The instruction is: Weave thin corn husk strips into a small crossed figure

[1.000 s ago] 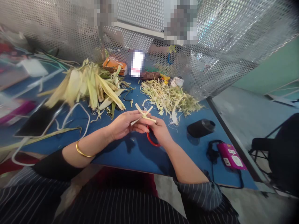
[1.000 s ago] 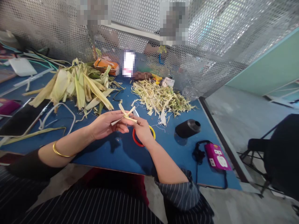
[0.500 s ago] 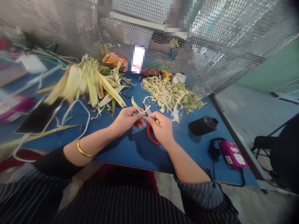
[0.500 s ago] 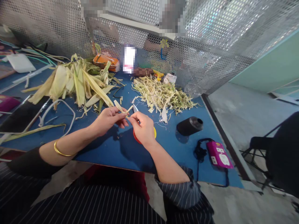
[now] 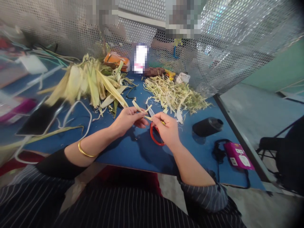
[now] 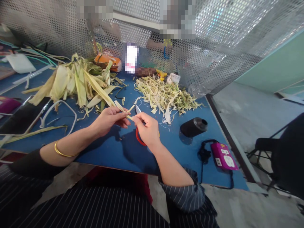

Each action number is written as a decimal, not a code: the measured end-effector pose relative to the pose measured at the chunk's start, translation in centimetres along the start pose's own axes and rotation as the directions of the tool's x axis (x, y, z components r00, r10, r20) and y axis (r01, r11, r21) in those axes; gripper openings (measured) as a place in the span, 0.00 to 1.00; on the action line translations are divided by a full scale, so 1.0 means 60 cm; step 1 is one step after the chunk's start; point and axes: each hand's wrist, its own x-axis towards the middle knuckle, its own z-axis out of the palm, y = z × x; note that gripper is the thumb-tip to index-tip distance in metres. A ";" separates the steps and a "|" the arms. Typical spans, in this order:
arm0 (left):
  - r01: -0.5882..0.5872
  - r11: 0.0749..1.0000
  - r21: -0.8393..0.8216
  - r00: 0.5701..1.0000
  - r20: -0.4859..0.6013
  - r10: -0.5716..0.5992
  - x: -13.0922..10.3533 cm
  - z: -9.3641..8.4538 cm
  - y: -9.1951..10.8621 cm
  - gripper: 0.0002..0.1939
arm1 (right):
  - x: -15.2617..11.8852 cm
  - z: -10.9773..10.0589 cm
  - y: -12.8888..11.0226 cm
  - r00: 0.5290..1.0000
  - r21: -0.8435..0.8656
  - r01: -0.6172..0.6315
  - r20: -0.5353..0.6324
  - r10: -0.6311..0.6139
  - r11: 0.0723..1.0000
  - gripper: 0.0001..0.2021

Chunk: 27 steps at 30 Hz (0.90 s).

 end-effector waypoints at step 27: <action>0.101 0.970 0.223 0.983 0.127 -0.131 -0.008 0.015 -0.013 0.10 | 0.015 0.004 0.014 1.000 0.095 -0.002 -0.002 0.003 0.995 0.07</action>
